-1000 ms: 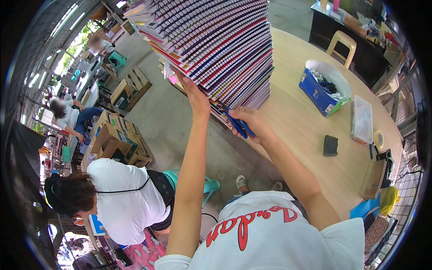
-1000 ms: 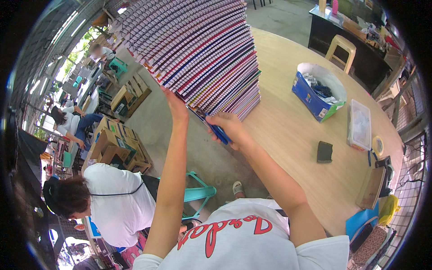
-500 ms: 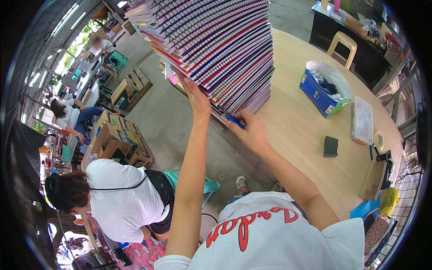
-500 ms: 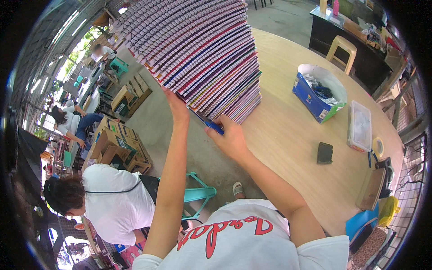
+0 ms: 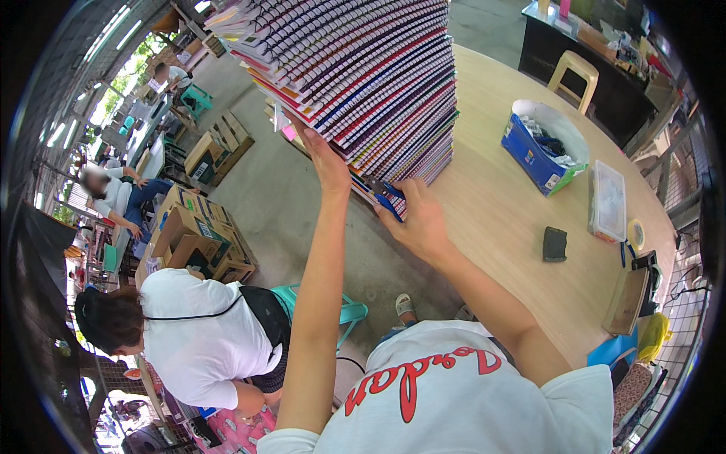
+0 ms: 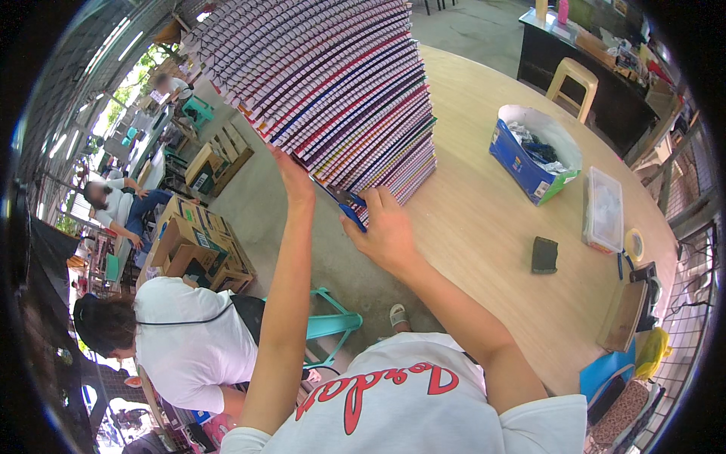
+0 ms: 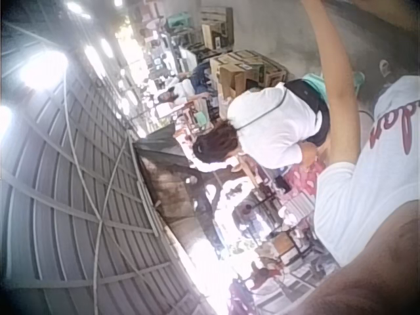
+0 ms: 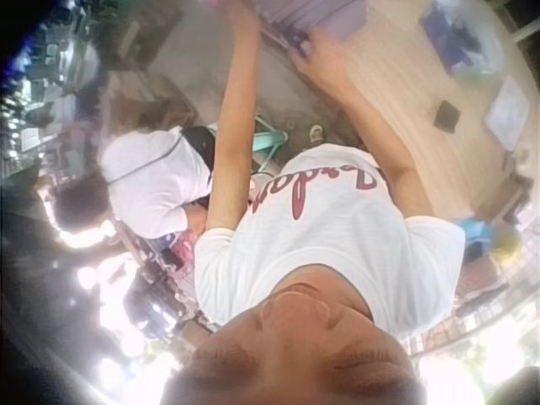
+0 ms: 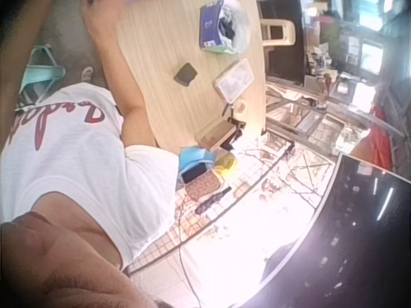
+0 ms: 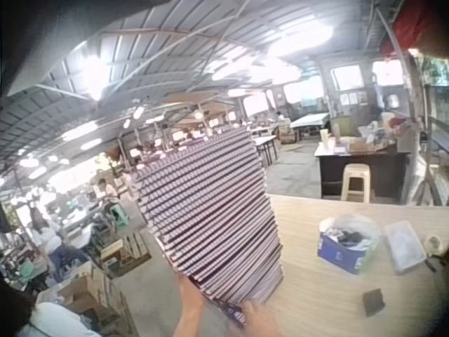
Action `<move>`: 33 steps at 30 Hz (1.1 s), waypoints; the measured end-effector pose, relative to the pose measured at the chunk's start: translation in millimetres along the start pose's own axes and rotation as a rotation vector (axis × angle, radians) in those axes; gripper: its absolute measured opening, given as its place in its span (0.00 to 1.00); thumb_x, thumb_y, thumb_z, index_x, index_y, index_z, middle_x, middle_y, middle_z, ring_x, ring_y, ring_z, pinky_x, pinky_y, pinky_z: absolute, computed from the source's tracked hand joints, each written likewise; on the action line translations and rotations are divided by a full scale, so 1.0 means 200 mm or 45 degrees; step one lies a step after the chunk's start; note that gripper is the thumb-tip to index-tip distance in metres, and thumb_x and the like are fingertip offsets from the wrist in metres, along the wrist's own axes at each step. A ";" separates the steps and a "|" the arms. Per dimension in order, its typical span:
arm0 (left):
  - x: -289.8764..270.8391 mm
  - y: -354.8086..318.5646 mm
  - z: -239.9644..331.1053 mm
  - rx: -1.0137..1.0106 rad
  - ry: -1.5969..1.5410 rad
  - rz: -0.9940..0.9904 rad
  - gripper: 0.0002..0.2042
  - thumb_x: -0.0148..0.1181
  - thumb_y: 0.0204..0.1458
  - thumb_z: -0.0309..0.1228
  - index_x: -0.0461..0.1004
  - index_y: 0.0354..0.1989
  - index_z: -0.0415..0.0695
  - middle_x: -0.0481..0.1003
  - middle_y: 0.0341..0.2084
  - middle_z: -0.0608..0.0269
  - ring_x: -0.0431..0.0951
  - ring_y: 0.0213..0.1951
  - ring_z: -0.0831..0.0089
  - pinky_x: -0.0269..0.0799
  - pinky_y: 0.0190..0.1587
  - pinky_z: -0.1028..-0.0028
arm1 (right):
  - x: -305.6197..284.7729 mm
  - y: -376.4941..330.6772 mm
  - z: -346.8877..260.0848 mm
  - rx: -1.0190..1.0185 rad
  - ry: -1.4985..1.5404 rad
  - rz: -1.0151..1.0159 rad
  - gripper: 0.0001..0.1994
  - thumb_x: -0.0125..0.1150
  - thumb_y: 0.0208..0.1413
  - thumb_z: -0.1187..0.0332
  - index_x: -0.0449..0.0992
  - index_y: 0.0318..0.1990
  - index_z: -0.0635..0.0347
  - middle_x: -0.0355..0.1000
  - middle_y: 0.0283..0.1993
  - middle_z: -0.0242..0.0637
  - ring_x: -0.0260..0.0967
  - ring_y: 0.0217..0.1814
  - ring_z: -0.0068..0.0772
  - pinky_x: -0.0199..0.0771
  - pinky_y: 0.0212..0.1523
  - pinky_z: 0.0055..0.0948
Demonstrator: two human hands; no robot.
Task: The person uses pliers to trim the excess metal wire from the spiral bindings of notebooks, working through a large stack on a table.
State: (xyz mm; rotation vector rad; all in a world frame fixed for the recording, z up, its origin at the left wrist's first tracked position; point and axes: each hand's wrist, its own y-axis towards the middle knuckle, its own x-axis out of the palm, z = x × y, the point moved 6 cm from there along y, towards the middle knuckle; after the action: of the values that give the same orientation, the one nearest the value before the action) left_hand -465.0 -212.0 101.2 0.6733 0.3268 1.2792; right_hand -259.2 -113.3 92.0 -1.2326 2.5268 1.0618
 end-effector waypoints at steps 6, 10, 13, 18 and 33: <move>-0.01 0.00 0.02 0.053 0.072 0.001 0.35 0.26 0.65 0.58 0.48 0.69 0.39 0.59 0.65 0.56 0.62 0.64 0.65 0.56 0.66 0.65 | 0.18 -0.04 0.18 1.091 1.226 -0.548 0.15 0.66 0.52 0.62 0.73 0.34 0.67 0.71 0.29 0.38 0.70 0.28 0.33 0.70 0.30 0.33; 0.00 0.00 0.02 0.039 0.061 0.009 0.35 0.25 0.65 0.57 0.48 0.69 0.39 0.58 0.66 0.57 0.61 0.65 0.65 0.54 0.67 0.65 | 0.12 -0.03 0.18 0.655 0.829 -0.352 0.15 0.66 0.51 0.61 0.73 0.34 0.67 0.71 0.30 0.38 0.69 0.29 0.31 0.69 0.31 0.32; 0.03 0.00 0.03 0.029 0.041 0.015 0.35 0.24 0.65 0.57 0.47 0.70 0.39 0.57 0.66 0.57 0.60 0.65 0.65 0.54 0.68 0.65 | -0.03 0.00 0.10 0.066 0.147 0.004 0.18 0.68 0.48 0.62 0.71 0.39 0.66 0.69 0.34 0.43 0.69 0.35 0.40 0.69 0.36 0.37; 0.00 0.00 0.00 0.021 -0.003 -0.004 0.34 0.23 0.66 0.55 0.47 0.70 0.40 0.58 0.66 0.57 0.60 0.65 0.66 0.53 0.68 0.65 | -0.02 0.00 0.06 -0.047 -0.066 0.000 0.20 0.69 0.46 0.62 0.71 0.41 0.66 0.68 0.37 0.46 0.69 0.38 0.49 0.70 0.39 0.42; 0.03 -0.01 0.06 0.005 0.095 -0.002 0.38 0.25 0.63 0.61 0.46 0.70 0.41 0.57 0.66 0.56 0.61 0.64 0.64 0.56 0.66 0.64 | -0.01 -0.06 0.16 0.097 0.155 -0.081 0.20 0.68 0.48 0.61 0.72 0.44 0.66 0.71 0.37 0.47 0.71 0.38 0.46 0.71 0.39 0.40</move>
State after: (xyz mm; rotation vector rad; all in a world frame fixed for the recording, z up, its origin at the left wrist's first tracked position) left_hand -454.9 -210.0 109.8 0.6295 0.3908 1.3048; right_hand -254.4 -95.9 63.4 -1.3862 2.5706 0.8936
